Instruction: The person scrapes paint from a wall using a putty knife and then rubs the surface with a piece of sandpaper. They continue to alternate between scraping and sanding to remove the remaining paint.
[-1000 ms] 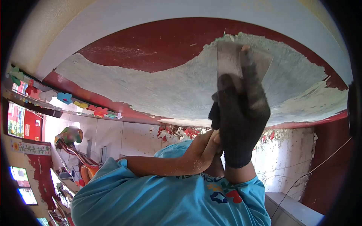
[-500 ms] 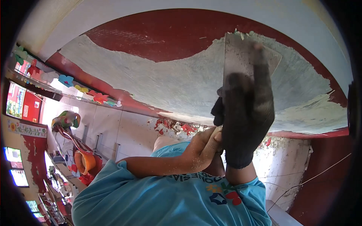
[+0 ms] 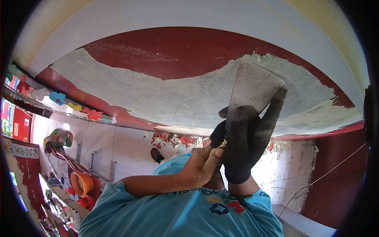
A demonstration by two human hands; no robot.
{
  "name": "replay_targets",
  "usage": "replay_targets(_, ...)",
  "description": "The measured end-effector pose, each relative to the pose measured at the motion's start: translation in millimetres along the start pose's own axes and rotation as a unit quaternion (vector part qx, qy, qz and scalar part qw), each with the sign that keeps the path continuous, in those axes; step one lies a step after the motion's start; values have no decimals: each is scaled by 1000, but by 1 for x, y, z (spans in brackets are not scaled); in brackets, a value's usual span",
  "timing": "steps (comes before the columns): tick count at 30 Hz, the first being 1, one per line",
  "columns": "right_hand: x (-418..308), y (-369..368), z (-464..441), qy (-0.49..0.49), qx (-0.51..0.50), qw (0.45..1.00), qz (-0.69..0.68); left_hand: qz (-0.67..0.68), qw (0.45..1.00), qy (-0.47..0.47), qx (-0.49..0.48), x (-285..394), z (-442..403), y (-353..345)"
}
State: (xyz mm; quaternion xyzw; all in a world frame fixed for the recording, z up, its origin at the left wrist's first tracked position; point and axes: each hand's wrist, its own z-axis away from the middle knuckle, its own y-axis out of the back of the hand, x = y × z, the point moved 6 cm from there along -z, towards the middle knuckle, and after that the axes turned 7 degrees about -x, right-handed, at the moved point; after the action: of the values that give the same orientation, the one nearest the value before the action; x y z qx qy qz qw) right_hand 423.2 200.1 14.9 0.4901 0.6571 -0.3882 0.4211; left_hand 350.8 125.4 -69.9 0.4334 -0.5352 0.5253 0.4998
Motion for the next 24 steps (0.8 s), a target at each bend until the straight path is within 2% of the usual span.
replay_targets(1, 3, -3, -1, -2, -1, 1000, 1, -13, 1000, 10, -2, 0, 0, 0)
replay_targets(3, -4, -3, -6, 79, 46, 992, 84, -4, 1000, -3, -8, 2, -2, -1)
replay_targets(5, -9, -1, -11, 44, 44, 997, 51, 6, 1000, -13, -12, 4, -5, -5)
replay_targets(7, -7, 2, -10, 9, 41, 999, 16, -18, 996, -84, 15, 16, -7, -7)
replay_targets(9, -4, 2, -8, -9, 19, 999, 30, 10, 997, -61, 40, 13, 0, -13)
replay_targets(10, -4, 1, -12, -8, 17, 999, 30, 39, 996, -39, 64, 9, 1, -14)
replay_targets(11, -9, 0, -16, 39, 31, 998, 43, 40, 996, -38, 66, 8, -3, -11)
replay_targets(12, -14, 0, -18, 83, 46, 994, 56, 41, 998, -46, 22, 7, -9, -9)
replay_targets(13, -16, -1, -19, 77, 44, 994, 57, 43, 997, -52, -21, 6, -11, -12)
replay_targets(17, -22, -3, -22, 72, 19, 996, 44, 54, 998, -20, -27, 0, -4, -16)
replay_targets(20, -16, -3, -22, 71, 12, 995, 65, 120, 993, -2, -14, -9, -2, -20)
replay_targets(22, -12, -2, -16, 58, 10, 995, 80, 65, 995, -69, 22, -2, 2, -19)
replay_targets(24, -12, -3, -16, 60, 11, 994, 93, 74, 996, -56, 17, -2, 3, -19)
